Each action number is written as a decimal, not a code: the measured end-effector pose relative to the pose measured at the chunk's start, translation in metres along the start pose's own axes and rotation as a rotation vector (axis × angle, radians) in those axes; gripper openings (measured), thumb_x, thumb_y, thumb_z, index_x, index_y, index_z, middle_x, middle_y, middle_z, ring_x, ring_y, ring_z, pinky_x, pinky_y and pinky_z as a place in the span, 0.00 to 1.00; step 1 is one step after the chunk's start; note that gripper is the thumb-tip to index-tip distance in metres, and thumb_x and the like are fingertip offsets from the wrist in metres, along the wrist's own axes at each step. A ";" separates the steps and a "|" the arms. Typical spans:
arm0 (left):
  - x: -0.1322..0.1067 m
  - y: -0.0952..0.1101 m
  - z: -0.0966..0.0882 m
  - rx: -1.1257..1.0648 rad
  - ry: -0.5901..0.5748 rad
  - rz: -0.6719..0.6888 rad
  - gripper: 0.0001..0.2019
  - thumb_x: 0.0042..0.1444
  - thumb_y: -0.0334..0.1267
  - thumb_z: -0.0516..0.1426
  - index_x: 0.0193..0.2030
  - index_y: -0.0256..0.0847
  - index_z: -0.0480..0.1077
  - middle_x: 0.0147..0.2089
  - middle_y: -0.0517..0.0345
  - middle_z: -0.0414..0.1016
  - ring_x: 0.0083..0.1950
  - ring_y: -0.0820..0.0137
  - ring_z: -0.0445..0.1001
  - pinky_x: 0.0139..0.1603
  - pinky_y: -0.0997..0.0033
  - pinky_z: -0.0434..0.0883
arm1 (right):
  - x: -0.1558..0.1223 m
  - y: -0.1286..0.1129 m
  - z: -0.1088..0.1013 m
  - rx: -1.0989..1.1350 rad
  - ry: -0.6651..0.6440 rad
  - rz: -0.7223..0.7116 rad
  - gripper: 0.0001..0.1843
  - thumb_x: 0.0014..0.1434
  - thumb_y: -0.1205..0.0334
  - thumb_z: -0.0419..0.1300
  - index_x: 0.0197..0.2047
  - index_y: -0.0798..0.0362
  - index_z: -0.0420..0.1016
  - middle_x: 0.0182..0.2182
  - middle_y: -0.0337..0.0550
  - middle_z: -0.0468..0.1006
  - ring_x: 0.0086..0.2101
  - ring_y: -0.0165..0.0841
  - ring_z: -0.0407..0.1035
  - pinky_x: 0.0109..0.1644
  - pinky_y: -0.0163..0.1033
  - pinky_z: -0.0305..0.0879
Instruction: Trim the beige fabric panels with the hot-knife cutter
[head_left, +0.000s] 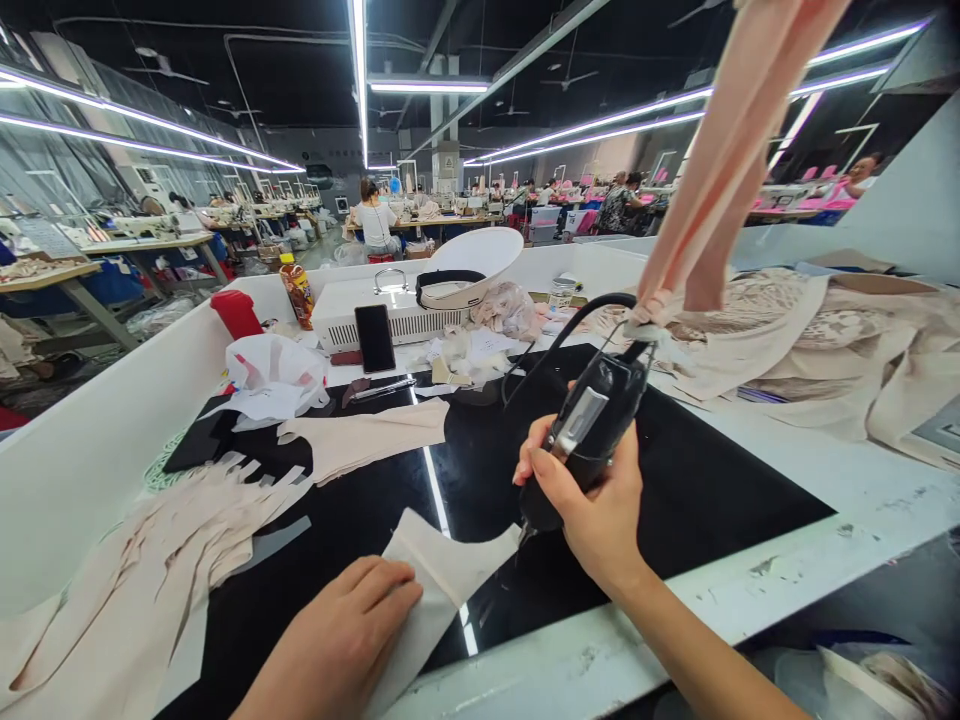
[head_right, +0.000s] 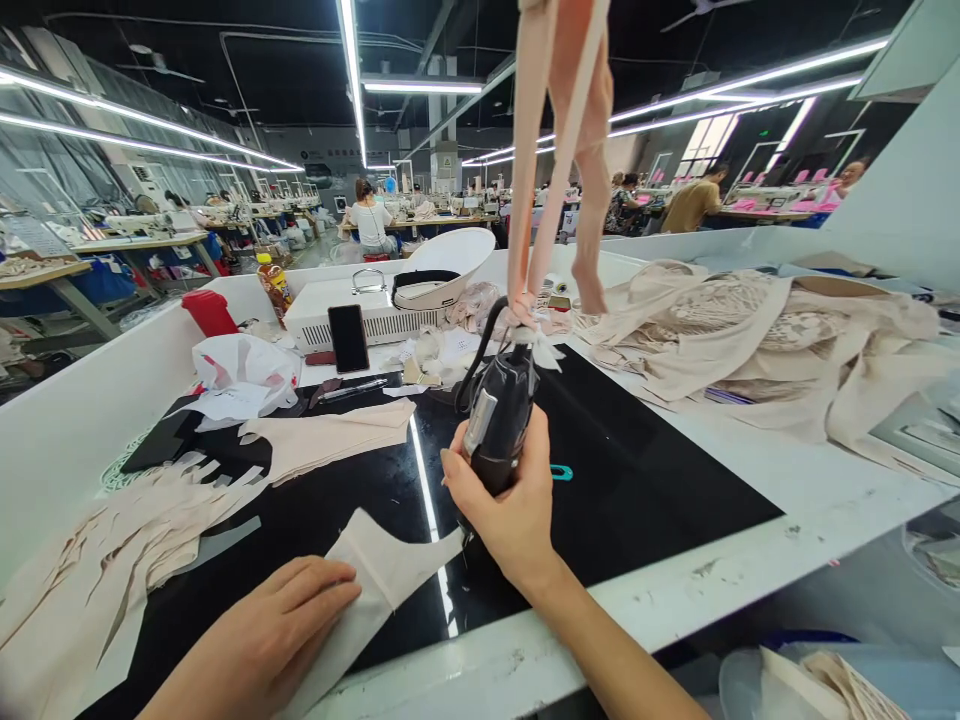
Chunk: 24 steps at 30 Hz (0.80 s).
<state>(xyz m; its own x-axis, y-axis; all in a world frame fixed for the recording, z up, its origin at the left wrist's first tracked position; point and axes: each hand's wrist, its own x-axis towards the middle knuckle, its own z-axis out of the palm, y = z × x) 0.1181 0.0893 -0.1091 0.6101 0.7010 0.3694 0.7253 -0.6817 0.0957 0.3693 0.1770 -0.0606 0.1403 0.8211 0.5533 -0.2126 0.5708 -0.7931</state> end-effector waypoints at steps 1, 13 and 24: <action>-0.001 0.004 0.001 -0.014 -0.023 -0.007 0.17 0.65 0.24 0.51 0.54 0.42 0.74 0.50 0.53 0.80 0.45 0.66 0.81 0.47 0.69 0.82 | 0.003 0.001 0.001 -0.008 0.007 -0.005 0.19 0.61 0.68 0.68 0.49 0.44 0.65 0.32 0.31 0.76 0.25 0.28 0.71 0.29 0.36 0.74; 0.060 0.012 -0.005 -0.267 -0.225 -0.142 0.18 0.59 0.31 0.69 0.53 0.41 0.71 0.56 0.53 0.78 0.61 0.59 0.76 0.61 0.57 0.76 | -0.009 -0.005 0.014 0.081 -0.027 0.036 0.18 0.61 0.66 0.68 0.49 0.45 0.66 0.32 0.31 0.76 0.25 0.28 0.71 0.29 0.36 0.73; 0.075 -0.006 0.018 -0.386 -0.410 -0.091 0.36 0.54 0.45 0.72 0.68 0.44 0.65 0.65 0.44 0.74 0.78 0.49 0.52 0.72 0.24 0.48 | -0.010 -0.004 0.026 0.107 -0.004 0.086 0.20 0.58 0.66 0.68 0.50 0.44 0.66 0.34 0.33 0.77 0.25 0.29 0.72 0.30 0.36 0.75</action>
<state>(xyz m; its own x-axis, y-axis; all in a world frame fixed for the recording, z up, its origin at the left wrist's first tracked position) 0.1656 0.1497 -0.0981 0.6802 0.7321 -0.0378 0.6587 -0.5877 0.4698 0.3432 0.1663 -0.0561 0.1135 0.8670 0.4852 -0.3257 0.4938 -0.8063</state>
